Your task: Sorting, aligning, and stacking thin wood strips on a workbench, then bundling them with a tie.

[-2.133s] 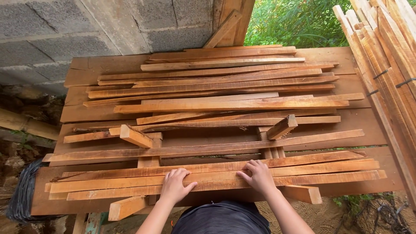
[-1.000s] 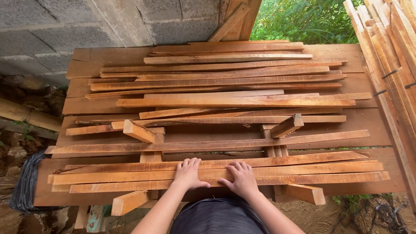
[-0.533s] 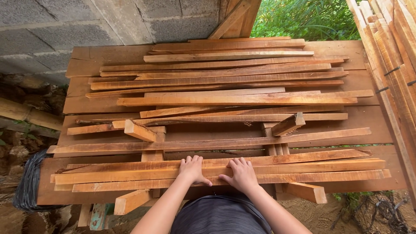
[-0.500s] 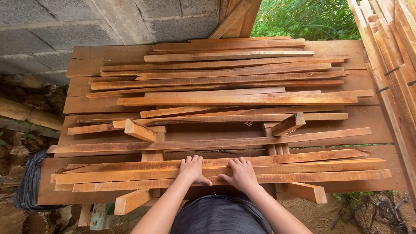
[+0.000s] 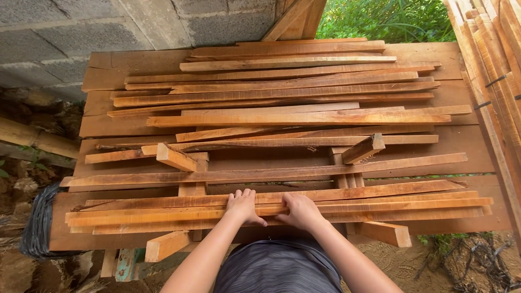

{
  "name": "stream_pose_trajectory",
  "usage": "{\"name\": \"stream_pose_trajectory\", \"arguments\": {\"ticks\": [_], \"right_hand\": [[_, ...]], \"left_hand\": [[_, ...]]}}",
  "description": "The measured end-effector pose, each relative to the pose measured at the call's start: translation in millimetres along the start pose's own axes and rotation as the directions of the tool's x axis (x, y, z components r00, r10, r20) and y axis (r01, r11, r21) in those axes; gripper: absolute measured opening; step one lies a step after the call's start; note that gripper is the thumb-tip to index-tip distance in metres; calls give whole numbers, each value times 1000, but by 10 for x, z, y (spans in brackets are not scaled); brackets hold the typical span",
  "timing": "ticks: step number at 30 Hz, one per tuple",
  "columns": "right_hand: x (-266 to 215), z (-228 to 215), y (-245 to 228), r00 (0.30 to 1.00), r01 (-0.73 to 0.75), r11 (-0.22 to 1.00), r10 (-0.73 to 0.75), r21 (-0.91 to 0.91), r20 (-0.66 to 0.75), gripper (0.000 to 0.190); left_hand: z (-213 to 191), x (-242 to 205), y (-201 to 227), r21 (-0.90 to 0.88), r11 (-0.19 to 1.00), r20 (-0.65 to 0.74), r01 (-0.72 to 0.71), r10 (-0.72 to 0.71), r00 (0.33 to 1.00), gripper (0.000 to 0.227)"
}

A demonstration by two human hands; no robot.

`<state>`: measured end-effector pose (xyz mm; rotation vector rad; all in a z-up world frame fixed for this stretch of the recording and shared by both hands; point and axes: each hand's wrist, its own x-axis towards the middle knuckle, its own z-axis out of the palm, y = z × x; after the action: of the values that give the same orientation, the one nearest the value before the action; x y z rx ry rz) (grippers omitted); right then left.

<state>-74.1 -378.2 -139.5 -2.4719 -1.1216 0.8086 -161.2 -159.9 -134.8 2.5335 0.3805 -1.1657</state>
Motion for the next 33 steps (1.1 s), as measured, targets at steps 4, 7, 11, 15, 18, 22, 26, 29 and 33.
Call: {"name": "stream_pose_trajectory", "arguments": {"ticks": [4,7,11,15,18,22,26,29,33], "right_hand": [[-51,-40,-4,1000,22,999,-21,-50,12,44],[-75,-174,-114,997,78,997,-78,4,-21,45],[-92,-191,-124,983,140,990,-140,-9,-119,44],[-98,-115,-106,975,129,991,-121,30,-185,40],[-107,-43,-111,969,112,993,-105,19,-222,40],[-197,-94,-178,965,137,991,-132,7,-229,39],[-51,34,-38,957,135,990,-123,27,-262,34],[-9,91,-6,961,159,986,-141,57,-237,31],[-17,-1,-117,970,158,986,-146,51,-192,36]], "left_hand": [[18,31,0,2,1000,-2,0,0,1000,108],[11,15,-12,4,1000,-4,-9,9,1000,109],[-55,-55,21,-11,1000,28,-11,11,1000,106],[-67,-93,21,-15,1000,26,-12,12,1000,107],[-81,-113,25,-26,1000,27,-7,8,1000,105],[-111,-179,28,-40,999,44,-14,16,999,107],[-146,-143,26,-42,999,34,-10,12,999,110],[-94,-150,18,-45,999,42,-7,9,999,111],[-77,-109,10,-33,999,33,-6,7,999,112]]}}
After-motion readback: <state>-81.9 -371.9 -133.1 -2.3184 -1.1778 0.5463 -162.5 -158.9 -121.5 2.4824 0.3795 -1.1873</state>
